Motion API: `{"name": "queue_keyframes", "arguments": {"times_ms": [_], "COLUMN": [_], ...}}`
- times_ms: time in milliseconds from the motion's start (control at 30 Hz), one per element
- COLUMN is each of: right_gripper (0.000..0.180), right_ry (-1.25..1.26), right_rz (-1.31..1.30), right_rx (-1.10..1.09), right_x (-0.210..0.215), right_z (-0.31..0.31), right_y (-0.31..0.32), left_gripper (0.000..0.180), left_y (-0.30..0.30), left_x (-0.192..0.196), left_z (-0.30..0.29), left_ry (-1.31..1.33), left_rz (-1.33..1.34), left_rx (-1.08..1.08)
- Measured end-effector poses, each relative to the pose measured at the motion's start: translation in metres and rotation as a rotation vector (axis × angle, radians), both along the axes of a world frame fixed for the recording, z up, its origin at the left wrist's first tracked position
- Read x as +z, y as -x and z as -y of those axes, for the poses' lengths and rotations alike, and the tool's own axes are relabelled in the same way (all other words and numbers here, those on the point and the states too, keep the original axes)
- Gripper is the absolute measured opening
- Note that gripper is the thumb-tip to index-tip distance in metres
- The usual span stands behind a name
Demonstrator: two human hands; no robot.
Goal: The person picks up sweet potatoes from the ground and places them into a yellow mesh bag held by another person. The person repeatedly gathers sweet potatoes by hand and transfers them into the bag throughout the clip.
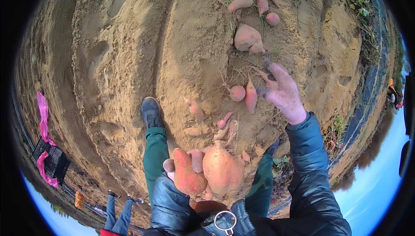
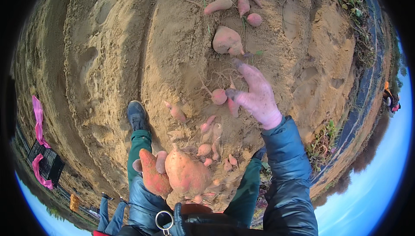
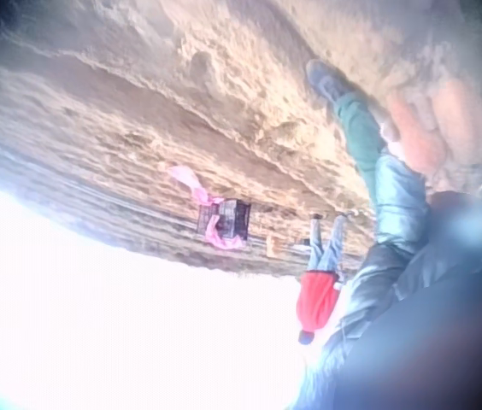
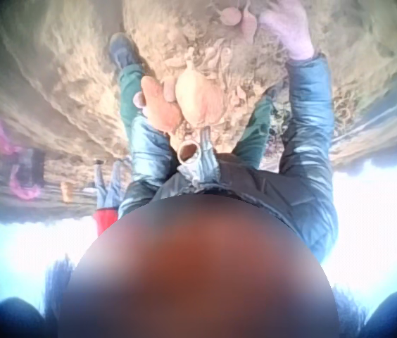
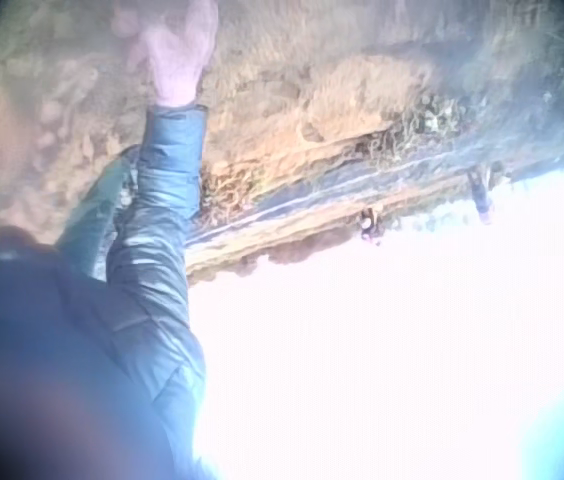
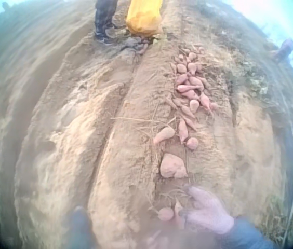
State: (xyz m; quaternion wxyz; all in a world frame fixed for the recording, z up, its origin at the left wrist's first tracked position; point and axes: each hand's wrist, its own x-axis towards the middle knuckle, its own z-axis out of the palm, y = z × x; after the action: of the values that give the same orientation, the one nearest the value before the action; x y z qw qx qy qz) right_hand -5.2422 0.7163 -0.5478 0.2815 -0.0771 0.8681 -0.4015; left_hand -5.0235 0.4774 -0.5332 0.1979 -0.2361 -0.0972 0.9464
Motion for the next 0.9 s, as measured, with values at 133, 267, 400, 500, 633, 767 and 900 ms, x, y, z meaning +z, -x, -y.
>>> {"name": "queue_keyframes", "arguments": {"times_ms": [133,267,400,500,633,767,900], "right_gripper": [0.081,0.089,0.097,0.073,0.081,0.081,0.073], "right_ry": [-0.773,-0.652,-0.296,0.51,1.01,0.668,0.483], "right_rz": [-0.218,-0.054,0.193,0.742,1.269,1.32,0.985], "right_rx": [0.248,0.164,-0.183,-0.713,-1.196,-1.061,-1.309], "right_x": [-0.112,-0.169,-0.15,-0.079,0.051,0.177,0.303], "right_z": [0.026,0.016,-0.014,-0.018,-0.019,-0.054,-0.059], "right_y": [0.089,0.087,0.013,-0.112,-0.253,-0.263,-0.253], "left_gripper": [0.06,0.058,0.06,0.062,0.064,0.062,0.058], "left_y": [-0.008,-0.013,-0.016,-0.018,-0.03,-0.069,-0.1], "left_x": [0.013,0.018,0.008,-0.003,0.006,0.072,0.153], "left_z": [0.02,0.029,0.017,0.012,0.019,0.037,0.088], "left_ry": [0.027,0.038,0.082,-0.021,-0.089,-0.109,-0.149], "left_rz": [0.025,0.09,0.04,-0.066,0.001,-0.072,0.006], "left_rx": [-0.009,0.051,-0.049,-0.013,-0.018,-0.033,0.203]}}
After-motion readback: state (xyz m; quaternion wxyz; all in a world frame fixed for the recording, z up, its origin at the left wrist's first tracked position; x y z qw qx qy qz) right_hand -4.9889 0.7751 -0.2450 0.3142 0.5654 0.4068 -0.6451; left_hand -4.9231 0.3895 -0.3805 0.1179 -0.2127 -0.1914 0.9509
